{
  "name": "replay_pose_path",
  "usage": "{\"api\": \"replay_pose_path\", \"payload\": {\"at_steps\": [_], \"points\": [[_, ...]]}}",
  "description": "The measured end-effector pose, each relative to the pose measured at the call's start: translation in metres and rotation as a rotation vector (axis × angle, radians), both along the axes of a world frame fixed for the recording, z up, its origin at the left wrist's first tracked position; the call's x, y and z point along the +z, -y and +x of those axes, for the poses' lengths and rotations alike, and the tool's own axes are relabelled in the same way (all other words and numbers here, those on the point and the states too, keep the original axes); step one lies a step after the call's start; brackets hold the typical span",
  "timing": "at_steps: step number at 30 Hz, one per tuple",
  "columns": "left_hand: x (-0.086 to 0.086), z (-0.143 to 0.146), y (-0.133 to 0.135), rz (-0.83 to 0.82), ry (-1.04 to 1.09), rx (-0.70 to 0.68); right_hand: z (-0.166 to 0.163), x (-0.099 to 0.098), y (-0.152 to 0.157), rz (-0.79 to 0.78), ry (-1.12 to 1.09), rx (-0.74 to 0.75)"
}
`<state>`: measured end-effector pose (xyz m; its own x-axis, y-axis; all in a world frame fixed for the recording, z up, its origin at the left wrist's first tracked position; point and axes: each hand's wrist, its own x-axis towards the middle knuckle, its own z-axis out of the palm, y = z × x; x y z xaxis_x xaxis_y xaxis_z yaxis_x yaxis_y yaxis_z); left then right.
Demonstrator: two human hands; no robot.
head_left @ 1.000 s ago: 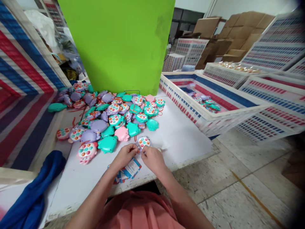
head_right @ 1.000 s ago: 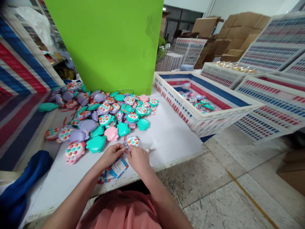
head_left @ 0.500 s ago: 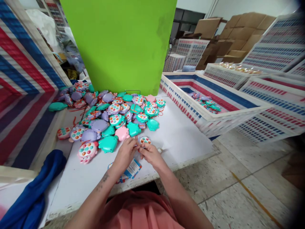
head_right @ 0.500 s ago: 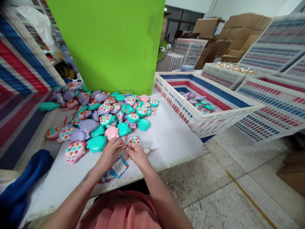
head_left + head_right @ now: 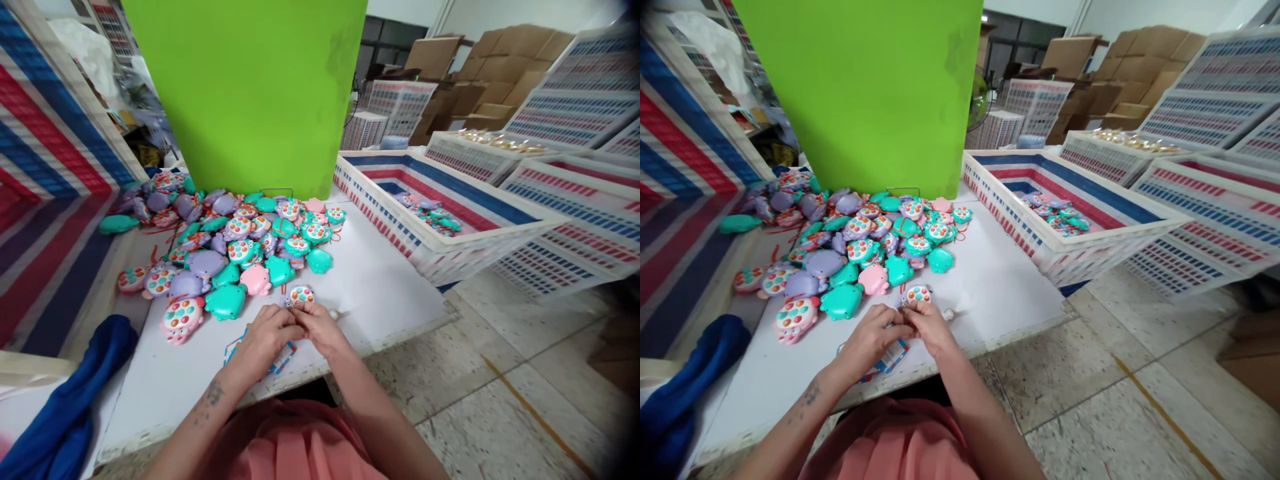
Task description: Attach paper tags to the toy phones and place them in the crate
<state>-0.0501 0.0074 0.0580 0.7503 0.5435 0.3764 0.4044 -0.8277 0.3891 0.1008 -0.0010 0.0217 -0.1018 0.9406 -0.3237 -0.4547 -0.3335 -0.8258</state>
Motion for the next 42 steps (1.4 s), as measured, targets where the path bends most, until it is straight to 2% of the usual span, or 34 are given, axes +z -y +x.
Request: {"api": "replay_pose_path", "payload": {"at_steps": [2,4,7,10,12,17,22,30,42], "points": [[-0.001,0.002,0.002,-0.114,0.101,-0.01,-0.001,0.0,0.001,0.023,0.041,-0.019],[-0.001,0.003,0.003,-0.325,0.276,0.021,-0.001,0.001,0.002,0.056,0.18,-0.015],[-0.004,0.001,0.002,-0.69,0.556,0.206,0.0,0.003,0.005,0.233,0.575,-0.033],[-0.014,-0.002,-0.002,-0.867,0.696,0.385,-0.001,0.007,0.009,0.488,0.974,-0.184],[-0.021,-0.004,-0.004,-0.869,0.713,0.436,-0.002,0.01,0.01,0.597,1.117,-0.24],[-0.031,-0.009,-0.005,-0.739,0.633,0.47,-0.008,0.013,0.012,0.732,1.26,-0.13],[-0.033,-0.01,-0.006,-0.626,0.576,0.483,-0.01,0.01,0.012,0.751,1.39,-0.116],[-0.028,-0.01,-0.005,-0.5,0.489,0.463,-0.01,0.012,0.013,0.759,1.413,-0.091],[-0.025,-0.01,-0.004,-0.465,0.475,0.438,-0.009,0.013,0.014,0.768,1.406,-0.097]]}}
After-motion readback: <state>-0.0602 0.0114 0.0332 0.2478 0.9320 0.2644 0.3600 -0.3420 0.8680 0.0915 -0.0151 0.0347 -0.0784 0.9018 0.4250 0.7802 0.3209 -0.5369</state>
